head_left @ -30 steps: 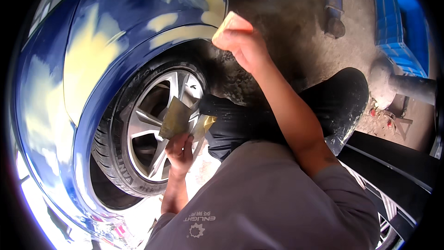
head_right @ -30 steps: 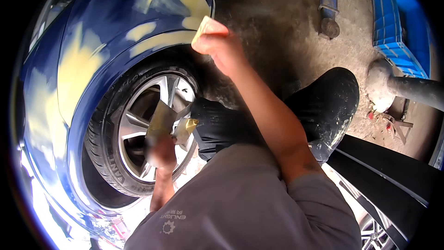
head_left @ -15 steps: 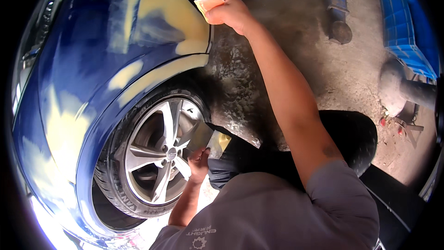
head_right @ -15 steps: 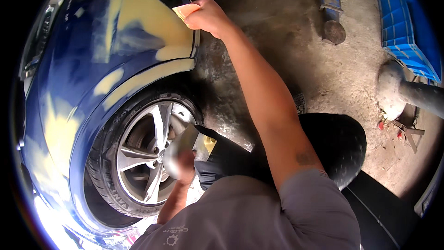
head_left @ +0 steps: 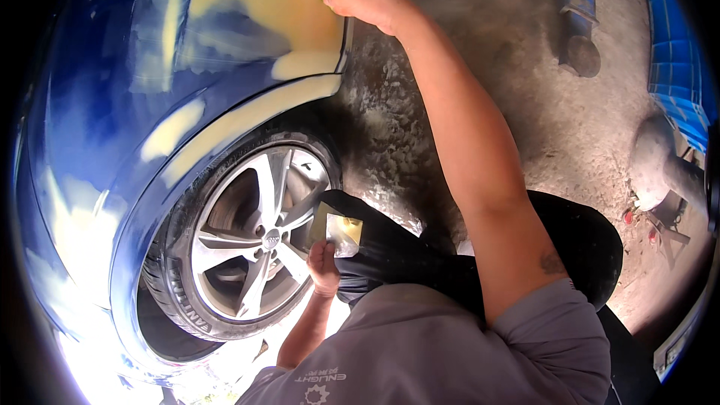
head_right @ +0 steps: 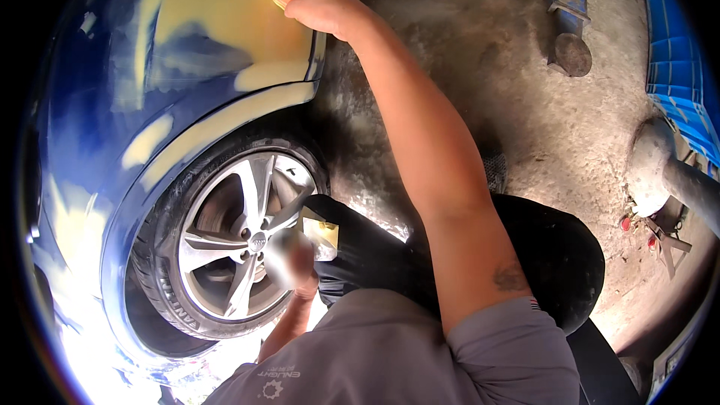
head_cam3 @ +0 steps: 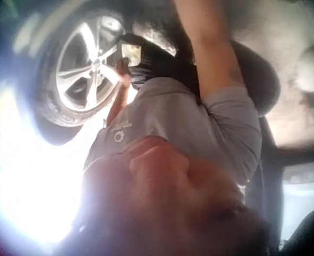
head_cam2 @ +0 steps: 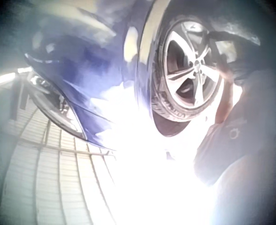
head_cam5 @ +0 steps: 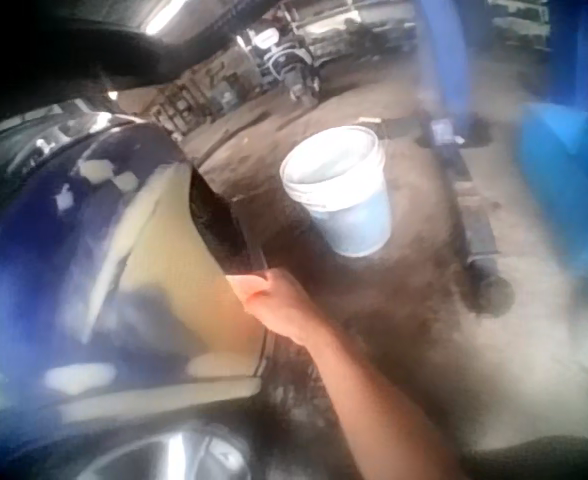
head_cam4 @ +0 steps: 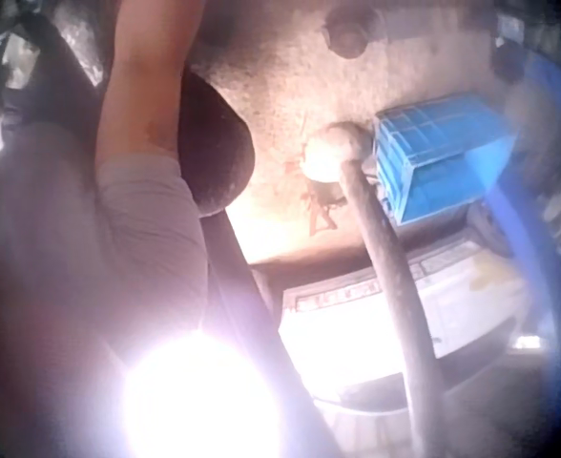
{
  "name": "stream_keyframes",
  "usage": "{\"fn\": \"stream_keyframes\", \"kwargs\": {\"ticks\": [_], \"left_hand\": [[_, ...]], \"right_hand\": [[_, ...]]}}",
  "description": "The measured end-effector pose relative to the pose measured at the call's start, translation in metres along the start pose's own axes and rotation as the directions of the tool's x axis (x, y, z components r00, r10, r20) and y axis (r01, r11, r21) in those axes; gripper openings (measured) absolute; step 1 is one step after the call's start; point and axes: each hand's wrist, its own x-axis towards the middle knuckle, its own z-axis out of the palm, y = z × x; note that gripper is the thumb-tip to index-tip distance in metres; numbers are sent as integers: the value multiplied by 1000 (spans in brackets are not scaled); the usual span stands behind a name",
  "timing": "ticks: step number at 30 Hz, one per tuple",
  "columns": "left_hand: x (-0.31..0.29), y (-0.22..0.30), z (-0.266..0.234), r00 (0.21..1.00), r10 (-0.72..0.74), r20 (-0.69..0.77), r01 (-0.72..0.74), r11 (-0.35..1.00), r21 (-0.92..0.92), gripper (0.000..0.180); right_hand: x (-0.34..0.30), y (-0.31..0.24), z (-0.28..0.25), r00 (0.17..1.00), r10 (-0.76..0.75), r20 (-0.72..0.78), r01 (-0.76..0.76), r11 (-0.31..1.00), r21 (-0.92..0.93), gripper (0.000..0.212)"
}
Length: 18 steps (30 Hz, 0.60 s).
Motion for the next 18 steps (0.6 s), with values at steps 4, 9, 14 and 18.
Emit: {"fn": "stream_keyframes", "kwargs": {"ticks": [4, 9, 14, 18], "left_hand": [[-21, -23, -7, 945, -325, 44, 327, 922, -208, 6], [-26, -25, -11, 947, -320, 38, 319, 916, -244, 8], [-25, -22, -9, 940, -340, 27, 336, 907, -254, 9], [-25, -20, -5, 942, -334, 17, 326, 908, -262, 9]], "right_hand": [[-5, -8, -1, 1000, 20, 6, -20, 999, -42, 39], [-16, -8, 7, 994, -107, 9, 107, 989, -103, 29], [-50, -20, 25, 1000, 2, 7, -1, 978, -207, 36], [-73, -21, 41, 998, -33, 46, 43, 969, -244, 34]]}}
